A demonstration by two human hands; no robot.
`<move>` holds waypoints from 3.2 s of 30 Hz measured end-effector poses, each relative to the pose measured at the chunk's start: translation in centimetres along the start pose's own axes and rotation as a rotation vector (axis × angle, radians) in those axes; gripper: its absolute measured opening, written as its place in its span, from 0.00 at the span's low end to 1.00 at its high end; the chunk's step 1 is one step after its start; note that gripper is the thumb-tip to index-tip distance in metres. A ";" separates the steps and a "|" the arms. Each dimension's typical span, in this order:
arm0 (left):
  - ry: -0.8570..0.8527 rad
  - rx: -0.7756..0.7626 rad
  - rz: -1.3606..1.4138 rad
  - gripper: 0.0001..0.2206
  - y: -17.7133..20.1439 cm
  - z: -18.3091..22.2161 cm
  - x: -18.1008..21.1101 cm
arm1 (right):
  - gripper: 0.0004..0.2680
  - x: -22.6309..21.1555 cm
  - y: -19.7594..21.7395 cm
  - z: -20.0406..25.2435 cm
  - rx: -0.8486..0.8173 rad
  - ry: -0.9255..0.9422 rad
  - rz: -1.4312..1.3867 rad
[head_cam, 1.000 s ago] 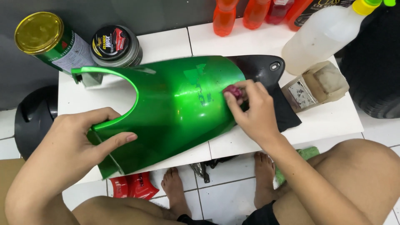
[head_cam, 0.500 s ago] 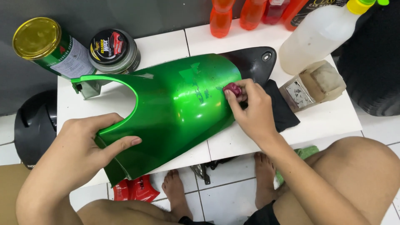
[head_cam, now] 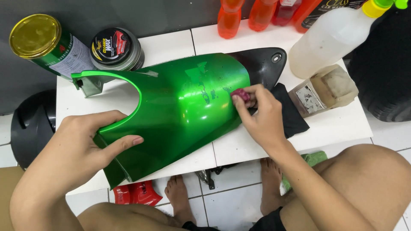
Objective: The person is polishing a green motorcycle fender using a small red abrasive pad. They hold the fender with one hand and rub the surface with the pad in the other, focusing on removing marks and smoothing the paint.
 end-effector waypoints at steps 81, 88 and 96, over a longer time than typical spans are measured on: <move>-0.103 0.311 -0.203 0.17 -3.3 -2.1 -3.3 | 0.04 4.4 15.3 -2.7 -0.193 -0.239 0.378; -0.203 0.321 -0.105 0.11 -4.9 -2.2 -4.2 | 0.07 5.2 16.0 -5.0 -0.438 -0.655 0.308; -0.271 0.362 0.337 0.11 -6.0 -2.1 -3.8 | 0.12 7.7 12.7 -5.5 -0.517 -0.512 0.392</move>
Point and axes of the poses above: each hand's wrist, its own z-axis away from the middle knuckle, its own y-axis out of the back of the hand, x = y × z, the point moved 2 cm from there along -z, towards the middle knuckle, and after that the axes turned 1 degree about -x, right-handed, at the moved point
